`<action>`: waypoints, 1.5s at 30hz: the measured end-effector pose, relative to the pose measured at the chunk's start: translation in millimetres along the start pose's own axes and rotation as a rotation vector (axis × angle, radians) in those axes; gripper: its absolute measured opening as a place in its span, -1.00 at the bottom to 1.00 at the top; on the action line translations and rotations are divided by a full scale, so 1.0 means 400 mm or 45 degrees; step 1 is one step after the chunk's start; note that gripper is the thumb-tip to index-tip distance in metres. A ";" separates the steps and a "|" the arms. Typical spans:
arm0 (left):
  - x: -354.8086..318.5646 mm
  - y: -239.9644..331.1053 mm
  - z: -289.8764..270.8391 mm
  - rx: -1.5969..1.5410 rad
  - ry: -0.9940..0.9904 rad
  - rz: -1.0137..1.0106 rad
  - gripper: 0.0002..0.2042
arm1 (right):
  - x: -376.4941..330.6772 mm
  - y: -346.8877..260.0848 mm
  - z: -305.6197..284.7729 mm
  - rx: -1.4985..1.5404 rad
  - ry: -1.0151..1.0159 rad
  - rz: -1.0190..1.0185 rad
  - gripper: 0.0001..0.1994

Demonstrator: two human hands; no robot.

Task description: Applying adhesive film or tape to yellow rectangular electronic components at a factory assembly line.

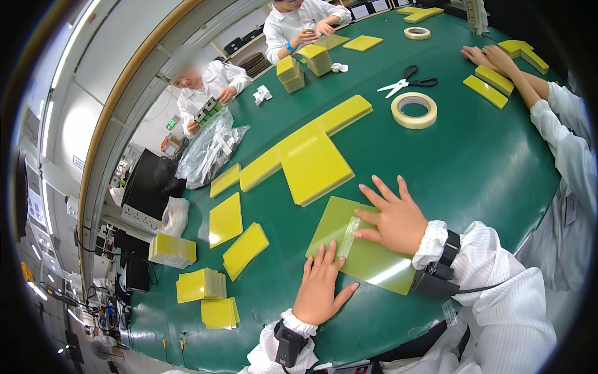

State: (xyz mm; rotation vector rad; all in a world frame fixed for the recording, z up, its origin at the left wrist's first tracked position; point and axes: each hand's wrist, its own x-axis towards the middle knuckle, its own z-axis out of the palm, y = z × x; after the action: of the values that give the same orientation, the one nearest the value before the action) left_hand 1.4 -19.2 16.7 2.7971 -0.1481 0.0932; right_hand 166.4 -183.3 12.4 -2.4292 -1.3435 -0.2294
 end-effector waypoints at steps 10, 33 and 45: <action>-0.009 -0.004 0.009 0.031 -0.021 -0.023 -0.36 | 0.015 0.009 0.024 0.203 -0.206 0.011 -0.48; 0.044 0.029 0.005 0.267 0.000 -0.162 -0.25 | -0.022 -0.074 0.020 0.189 -0.272 -0.243 -0.39; 0.015 -0.002 -0.019 0.302 0.179 0.045 -0.48 | -0.031 -0.073 0.024 0.146 -0.367 -0.303 -0.43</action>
State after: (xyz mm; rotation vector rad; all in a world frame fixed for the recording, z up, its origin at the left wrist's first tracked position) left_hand 6.9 -16.5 24.0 3.0106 -0.1616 0.3357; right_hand 135.0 -175.2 6.4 -2.2687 -1.7197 0.1422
